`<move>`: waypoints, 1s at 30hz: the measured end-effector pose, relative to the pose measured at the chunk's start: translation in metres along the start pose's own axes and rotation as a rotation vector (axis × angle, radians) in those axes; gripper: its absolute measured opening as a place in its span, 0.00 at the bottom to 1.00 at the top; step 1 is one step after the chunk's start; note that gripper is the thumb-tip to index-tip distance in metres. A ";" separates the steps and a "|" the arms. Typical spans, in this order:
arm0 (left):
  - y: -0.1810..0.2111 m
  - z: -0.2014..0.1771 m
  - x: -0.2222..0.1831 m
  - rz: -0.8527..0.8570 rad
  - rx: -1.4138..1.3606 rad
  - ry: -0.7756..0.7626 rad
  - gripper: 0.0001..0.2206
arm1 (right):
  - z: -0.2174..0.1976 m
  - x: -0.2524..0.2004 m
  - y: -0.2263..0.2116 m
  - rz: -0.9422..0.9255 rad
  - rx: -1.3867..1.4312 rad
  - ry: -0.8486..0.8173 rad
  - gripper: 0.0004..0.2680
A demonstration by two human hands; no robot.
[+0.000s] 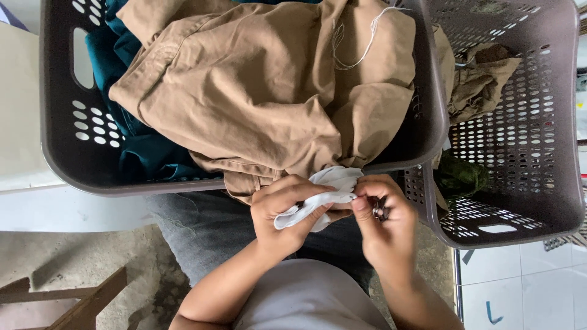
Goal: The person is inspecting a brown garment and using small scissors to trim away loose threads.
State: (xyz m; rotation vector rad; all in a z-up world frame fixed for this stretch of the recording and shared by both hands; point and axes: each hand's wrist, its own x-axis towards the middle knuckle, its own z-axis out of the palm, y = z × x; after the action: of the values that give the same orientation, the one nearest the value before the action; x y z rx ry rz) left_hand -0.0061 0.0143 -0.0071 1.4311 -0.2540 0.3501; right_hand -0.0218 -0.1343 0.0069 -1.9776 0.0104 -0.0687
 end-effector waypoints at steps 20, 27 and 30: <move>0.039 0.001 0.010 0.585 0.974 0.151 0.03 | -0.003 0.003 -0.008 -0.180 0.129 0.101 0.05; 0.052 0.001 0.022 0.745 1.232 -0.052 0.04 | 0.001 0.005 -0.029 -0.289 -0.023 0.085 0.04; 0.045 0.001 0.021 0.813 1.123 -0.110 0.04 | -0.001 0.004 -0.022 -0.293 -0.014 0.075 0.04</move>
State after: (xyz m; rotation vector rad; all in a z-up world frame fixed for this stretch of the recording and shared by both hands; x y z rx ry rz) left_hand -0.0040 0.0193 0.0424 2.4099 -0.8202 1.2099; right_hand -0.0182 -0.1266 0.0276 -1.9767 -0.2310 -0.3340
